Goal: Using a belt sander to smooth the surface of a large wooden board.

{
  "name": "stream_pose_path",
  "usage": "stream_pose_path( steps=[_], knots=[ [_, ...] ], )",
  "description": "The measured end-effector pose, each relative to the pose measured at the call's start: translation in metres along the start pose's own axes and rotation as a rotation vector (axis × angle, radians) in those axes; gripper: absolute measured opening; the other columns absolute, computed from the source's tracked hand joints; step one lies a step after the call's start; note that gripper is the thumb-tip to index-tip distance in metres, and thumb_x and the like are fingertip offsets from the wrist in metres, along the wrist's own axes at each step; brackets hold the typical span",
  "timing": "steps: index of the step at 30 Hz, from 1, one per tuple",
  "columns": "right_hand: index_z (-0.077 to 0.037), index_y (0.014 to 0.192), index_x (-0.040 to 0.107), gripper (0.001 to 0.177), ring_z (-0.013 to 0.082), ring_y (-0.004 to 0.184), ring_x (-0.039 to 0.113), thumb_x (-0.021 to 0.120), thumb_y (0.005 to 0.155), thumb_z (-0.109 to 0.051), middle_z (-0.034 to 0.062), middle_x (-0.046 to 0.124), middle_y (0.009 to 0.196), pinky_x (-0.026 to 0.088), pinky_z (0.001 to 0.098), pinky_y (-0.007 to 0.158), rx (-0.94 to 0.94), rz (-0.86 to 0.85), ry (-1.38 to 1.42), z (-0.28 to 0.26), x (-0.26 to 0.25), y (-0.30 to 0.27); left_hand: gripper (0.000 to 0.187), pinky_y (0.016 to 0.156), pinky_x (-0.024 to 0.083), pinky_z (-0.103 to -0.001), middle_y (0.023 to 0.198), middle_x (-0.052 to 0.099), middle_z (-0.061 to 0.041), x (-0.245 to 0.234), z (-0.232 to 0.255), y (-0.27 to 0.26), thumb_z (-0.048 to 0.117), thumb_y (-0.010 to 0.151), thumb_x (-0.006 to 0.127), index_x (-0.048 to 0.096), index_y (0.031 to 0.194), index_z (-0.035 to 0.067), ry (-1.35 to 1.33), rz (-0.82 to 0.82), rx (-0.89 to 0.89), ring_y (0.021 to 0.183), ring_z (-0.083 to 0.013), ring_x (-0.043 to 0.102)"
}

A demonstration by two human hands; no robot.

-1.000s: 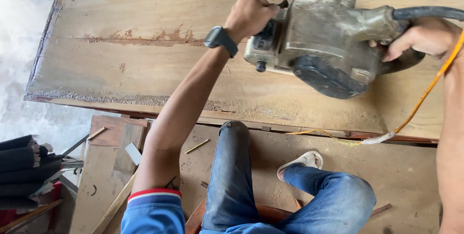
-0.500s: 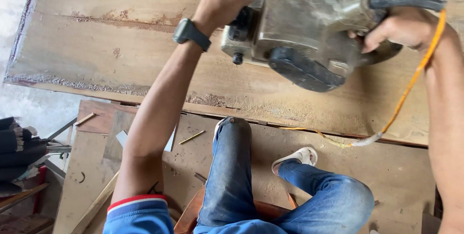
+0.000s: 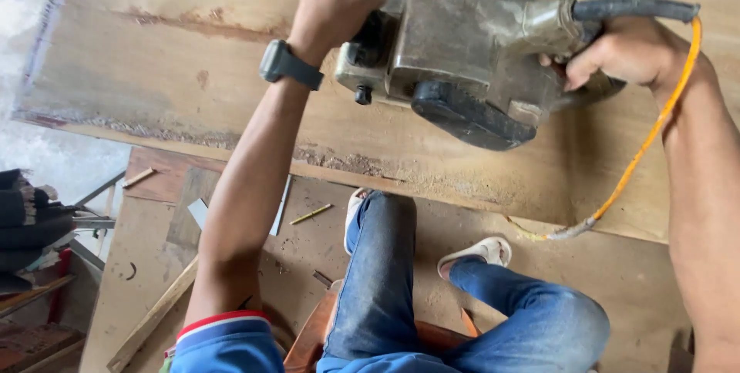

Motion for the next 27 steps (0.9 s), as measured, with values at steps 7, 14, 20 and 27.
stream_pose_path(
  steps=[7,14,20,27],
  knots=[
    [-0.003,0.096,0.073,0.041,0.0218,0.092,0.066,0.066,0.057,0.006,0.0068,0.074,0.099,0.049,0.0353,0.081,0.018,0.009,-0.081,-0.088,0.051,0.006,0.06,0.054,0.025,-0.035,0.059,0.034,0.005,-0.07,-0.047,-0.009,0.046,0.097,0.078,0.036,0.062,0.02,0.07,0.179,-0.031,0.059,-0.0121,0.029],
    [-0.005,0.081,0.06,0.011,0.0194,0.07,0.051,0.07,0.078,0.0,0.0083,0.053,0.077,0.045,0.0288,0.061,0.165,-0.071,-0.24,-0.139,0.119,0.059,0.052,0.053,0.032,-0.034,0.063,0.055,0.009,-0.144,-0.141,-0.001,0.042,0.094,0.091,0.061,0.062,0.015,0.082,0.259,-0.01,0.059,-0.0076,0.045],
    [-0.005,0.066,0.055,0.02,0.0172,0.068,0.048,0.073,0.059,-0.01,0.0015,0.049,0.07,0.037,0.0337,0.053,0.006,-0.073,-0.275,-0.193,0.151,0.109,0.04,0.056,0.037,-0.035,0.069,0.059,0.007,-0.19,-0.223,-0.009,0.036,0.091,0.086,0.06,0.069,0.016,0.015,0.345,-0.033,0.064,-0.0086,0.048],
    [-0.005,0.064,0.073,0.006,0.014,0.066,0.064,0.075,0.062,-0.011,0.0028,0.068,0.067,0.046,0.0289,0.056,-0.077,-0.207,-0.27,-0.185,0.168,0.155,0.026,0.059,0.042,-0.035,0.077,0.063,0.005,-0.228,-0.252,-0.023,0.028,0.088,0.079,0.058,0.077,0.017,-0.001,0.54,-0.116,0.069,-0.0098,0.051]
  ],
)
Point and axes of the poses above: each hand's wrist, its own y-axis towards the middle knuckle, its own x-axis out of the palm, z = x × y, the point moved 10 cm from there along y, towards the middle knuckle
